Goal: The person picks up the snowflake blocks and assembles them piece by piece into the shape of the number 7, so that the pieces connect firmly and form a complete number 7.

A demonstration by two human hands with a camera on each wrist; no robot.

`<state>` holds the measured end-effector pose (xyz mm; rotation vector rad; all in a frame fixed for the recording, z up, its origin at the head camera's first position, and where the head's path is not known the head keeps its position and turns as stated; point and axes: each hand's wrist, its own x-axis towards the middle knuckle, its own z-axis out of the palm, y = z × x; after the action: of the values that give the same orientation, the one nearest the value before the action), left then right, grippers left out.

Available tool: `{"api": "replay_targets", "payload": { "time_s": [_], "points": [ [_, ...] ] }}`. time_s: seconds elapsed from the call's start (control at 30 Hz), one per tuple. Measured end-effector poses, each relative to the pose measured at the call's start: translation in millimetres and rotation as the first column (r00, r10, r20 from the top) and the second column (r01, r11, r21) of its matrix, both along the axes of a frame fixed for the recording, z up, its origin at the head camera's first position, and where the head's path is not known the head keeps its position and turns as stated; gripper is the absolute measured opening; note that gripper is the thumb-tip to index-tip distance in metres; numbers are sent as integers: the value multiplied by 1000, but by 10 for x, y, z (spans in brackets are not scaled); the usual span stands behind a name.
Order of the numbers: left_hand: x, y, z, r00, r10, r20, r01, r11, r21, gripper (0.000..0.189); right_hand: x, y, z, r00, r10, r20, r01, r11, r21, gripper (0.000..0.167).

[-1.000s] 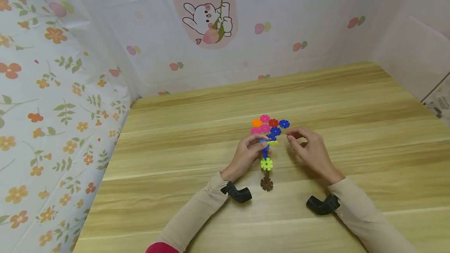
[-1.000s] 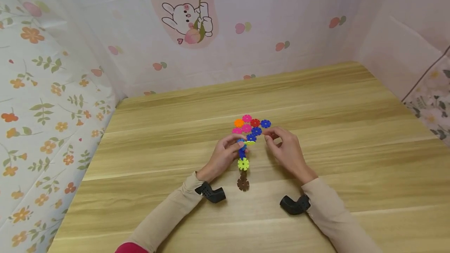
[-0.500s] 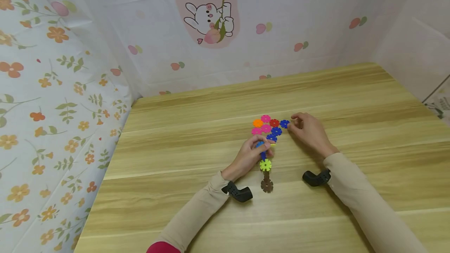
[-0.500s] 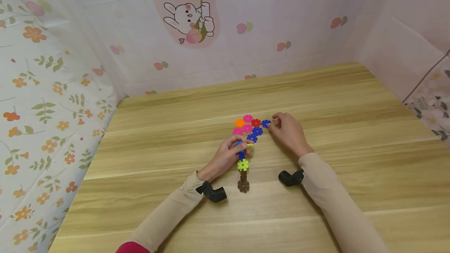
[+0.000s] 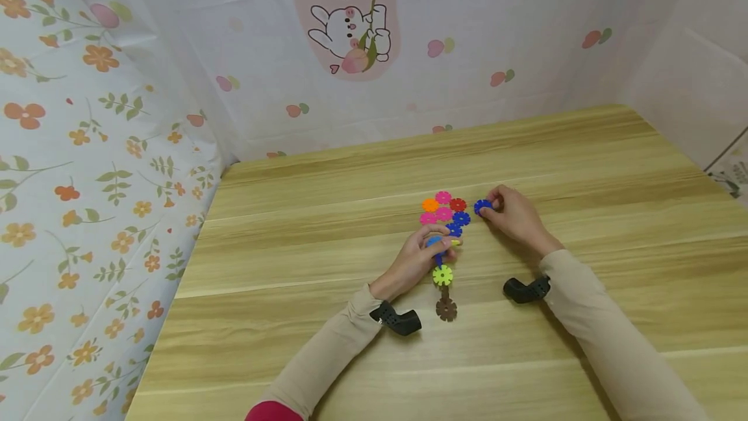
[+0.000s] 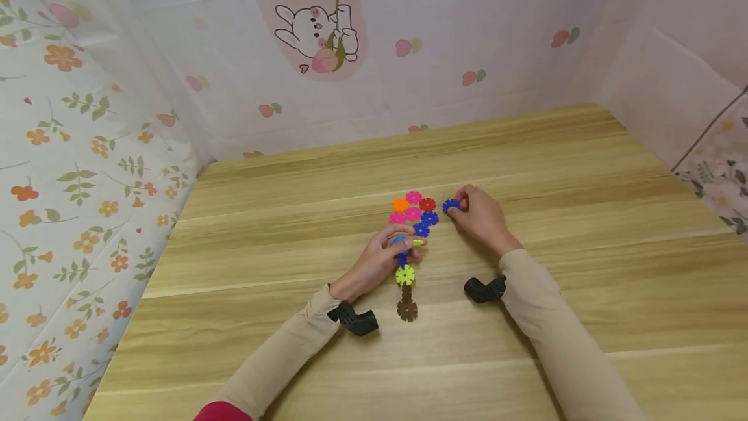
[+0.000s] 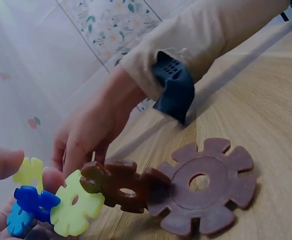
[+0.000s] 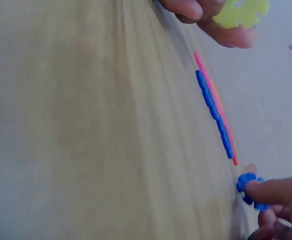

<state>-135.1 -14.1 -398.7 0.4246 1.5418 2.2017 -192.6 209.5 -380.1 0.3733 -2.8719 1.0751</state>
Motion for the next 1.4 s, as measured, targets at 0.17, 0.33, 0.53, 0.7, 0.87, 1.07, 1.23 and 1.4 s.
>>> {"api": "replay_targets", "payload": {
  "time_s": [0.17,0.33,0.53,0.7,0.87,1.07,1.23,1.4],
  "points": [
    [-4,-7,25,998,5,57,-7,1000,29,32,134,28,7,1000,3,-5,-4,995,-102,14],
    [-5,-2,32,998,4,61,-8,998,63,31,313,10,28,999,32,38,-24,981,-195,17],
    [-14,13,12,997,32,65,-36,997,63,27,512,-71,54,977,137,162,-68,926,-372,21],
    [-13,22,11,996,35,81,-42,996,82,14,563,-140,77,961,188,202,-87,902,-424,25],
    [-8,20,16,995,17,97,-26,995,98,10,615,-213,98,948,199,247,-82,906,-415,30],
    [5,18,34,995,5,101,-15,994,104,10,728,-308,286,952,199,234,-103,924,-367,29],
    [11,20,42,996,-1,87,-8,995,104,10,733,-305,276,954,193,231,-104,931,-349,29],
    [14,20,36,997,-14,75,6,995,104,9,665,-266,94,965,165,203,-88,936,-341,34]
  ]
}}
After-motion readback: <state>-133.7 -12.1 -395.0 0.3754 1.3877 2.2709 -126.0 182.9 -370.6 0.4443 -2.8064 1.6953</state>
